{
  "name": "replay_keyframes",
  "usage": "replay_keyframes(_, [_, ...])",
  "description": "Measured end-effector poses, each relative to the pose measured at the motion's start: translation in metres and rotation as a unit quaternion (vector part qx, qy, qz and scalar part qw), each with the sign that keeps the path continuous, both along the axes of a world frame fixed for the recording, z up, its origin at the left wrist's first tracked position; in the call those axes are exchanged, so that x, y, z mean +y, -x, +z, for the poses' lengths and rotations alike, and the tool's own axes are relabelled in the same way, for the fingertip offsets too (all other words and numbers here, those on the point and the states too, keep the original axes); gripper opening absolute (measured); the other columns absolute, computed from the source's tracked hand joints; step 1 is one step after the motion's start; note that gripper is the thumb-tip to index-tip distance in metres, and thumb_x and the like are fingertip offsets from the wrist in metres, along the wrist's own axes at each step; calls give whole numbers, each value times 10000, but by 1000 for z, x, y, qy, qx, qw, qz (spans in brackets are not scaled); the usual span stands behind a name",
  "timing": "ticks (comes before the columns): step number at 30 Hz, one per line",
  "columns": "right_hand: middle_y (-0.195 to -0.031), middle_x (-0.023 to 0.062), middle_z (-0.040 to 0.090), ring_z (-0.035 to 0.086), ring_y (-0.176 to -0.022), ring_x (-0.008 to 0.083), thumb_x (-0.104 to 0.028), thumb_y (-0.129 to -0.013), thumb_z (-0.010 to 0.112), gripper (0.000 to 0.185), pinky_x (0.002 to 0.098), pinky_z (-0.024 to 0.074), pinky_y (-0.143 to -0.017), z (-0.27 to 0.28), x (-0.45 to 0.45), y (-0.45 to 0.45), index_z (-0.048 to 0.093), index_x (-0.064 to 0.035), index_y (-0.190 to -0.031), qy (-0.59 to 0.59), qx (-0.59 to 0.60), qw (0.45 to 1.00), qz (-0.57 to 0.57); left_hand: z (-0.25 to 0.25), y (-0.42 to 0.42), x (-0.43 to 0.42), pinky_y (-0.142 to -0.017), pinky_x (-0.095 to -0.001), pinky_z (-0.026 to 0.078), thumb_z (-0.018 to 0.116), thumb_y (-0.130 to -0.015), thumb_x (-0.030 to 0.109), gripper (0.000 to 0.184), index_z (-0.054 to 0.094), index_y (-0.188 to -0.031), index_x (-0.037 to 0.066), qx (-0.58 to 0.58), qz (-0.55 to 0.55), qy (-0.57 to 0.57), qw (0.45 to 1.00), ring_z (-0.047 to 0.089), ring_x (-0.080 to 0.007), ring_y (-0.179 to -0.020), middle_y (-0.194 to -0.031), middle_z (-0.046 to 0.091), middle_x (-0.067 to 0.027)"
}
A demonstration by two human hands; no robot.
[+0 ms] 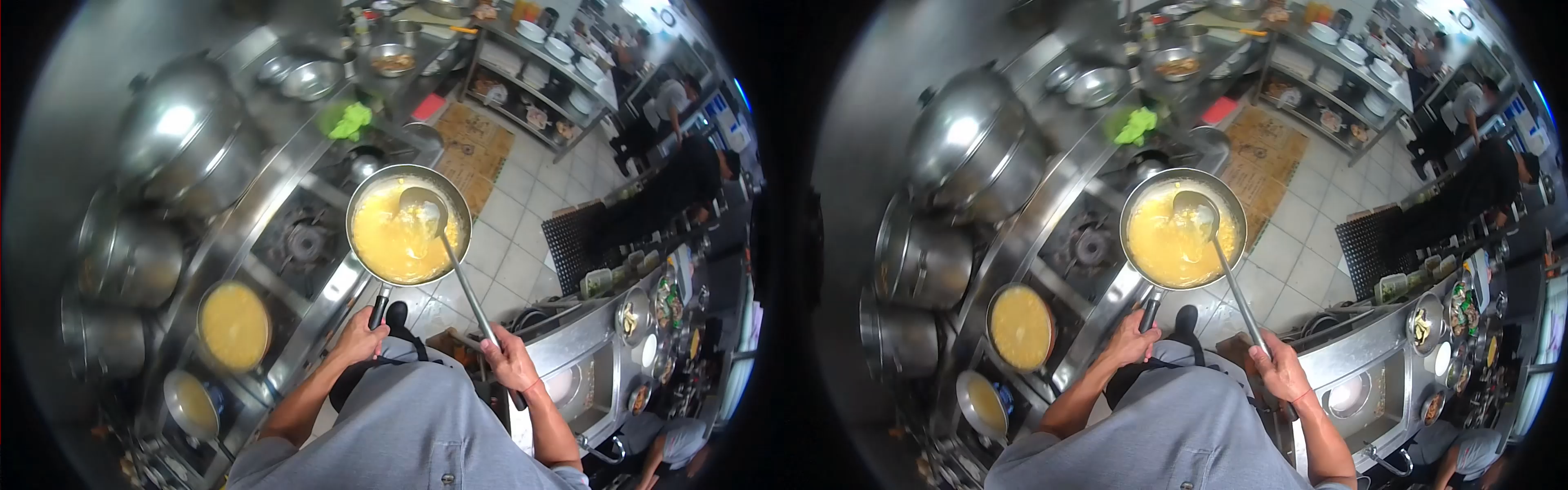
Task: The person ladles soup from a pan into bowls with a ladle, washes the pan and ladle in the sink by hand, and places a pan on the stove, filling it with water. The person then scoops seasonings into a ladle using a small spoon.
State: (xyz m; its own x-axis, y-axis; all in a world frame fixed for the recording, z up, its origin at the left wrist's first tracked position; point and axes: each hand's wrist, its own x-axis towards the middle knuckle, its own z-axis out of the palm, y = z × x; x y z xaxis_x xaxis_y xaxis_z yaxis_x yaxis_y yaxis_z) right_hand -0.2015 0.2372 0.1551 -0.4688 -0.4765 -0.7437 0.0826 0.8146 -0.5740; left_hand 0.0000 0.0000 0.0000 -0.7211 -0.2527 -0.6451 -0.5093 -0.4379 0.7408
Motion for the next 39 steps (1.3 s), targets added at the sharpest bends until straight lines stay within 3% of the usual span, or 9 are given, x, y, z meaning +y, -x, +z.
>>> replay_keyframes(2, [-973,322,702,699,-969,486,-199,-1007,632,450,492,544,-836,6,-4,-9,572,-10,-1410,40,213,974,70,-1,-1,-11,-433,-342,479,644,-936,76,147,529,-1009,21,-8,-33,-11,999,575,-153,-486,-675,559,-57])
replay_keyframes(3, [-892,309,689,691,-908,498,-168,-998,620,438,527,537,-798,-54,-93,99,575,5,-1398,126,255,958,44,-2,107,-131,-433,-342,479,644,-936,76,147,529,-1009,21,-13,-54,100,993,575,-153,-486,-675,559,-57])
replay_keyframes(5, [-887,307,661,691,-750,403,-166,-986,647,479,470,532,-715,-83,-100,151,566,0,-1428,89,299,950,-1,-2,172,-144,-429,-335,465,648,-939,77,211,500,-1071,3,-12,-96,113,989,545,-147,-479,-681,550,-50])
replay_keyframes(11, [-958,343,686,684,-956,478,-122,-974,614,533,536,533,-823,-94,-122,261,489,16,-1474,130,218,967,-7,-41,343,-186,-370,-324,451,654,-937,58,223,458,-1044,54,30,-125,81,988,511,-152,-433,-660,517,-46])
replay_keyframes(20, [-858,312,671,670,-775,487,-119,-990,642,523,506,535,-704,-124,-106,518,495,10,-1475,87,389,917,-30,-11,589,-179,-411,-328,461,674,-957,71,198,502,-1049,37,16,-124,113,986,545,-147,-458,-658,563,-52])
replay_keyframes(31, [-634,232,508,518,-542,200,-176,-1012,675,416,373,469,-571,-109,-142,790,618,81,-1334,117,375,917,-65,-25,838,-216,-433,-337,479,636,-943,71,162,517,-1042,24,55,-147,131,979,592,-152,-487,-677,577,-52])
replay_keyframes(33, [-706,259,636,687,-676,426,-161,-1032,604,379,468,533,-675,-141,-145,822,576,57,-1341,127,326,936,-37,-25,889,-228,-441,-335,480,636,-939,93,151,525,-1014,25,38,-152,146,977,604,-160,-481,-665,592,-61])
replay_keyframes(35, [-648,25,517,489,-484,126,-196,-1084,568,320,326,424,-439,-133,-162,842,599,6,-1330,187,-25,965,-180,-15,935,-237,-443,-337,486,645,-928,113,153,531,-974,24,46,-172,235,955,616,-169,-474,-651,608,-71])
replay_keyframes(39, [-662,-35,412,352,-451,70,-241,-1098,552,342,260,314,-378,-78,-192,922,573,-41,-1374,225,-287,873,-323,-10,1021,-248,-444,-337,488,653,-917,126,160,534,-945,24,5,-170,232,958,623,-174,-468,-636,612,-78])
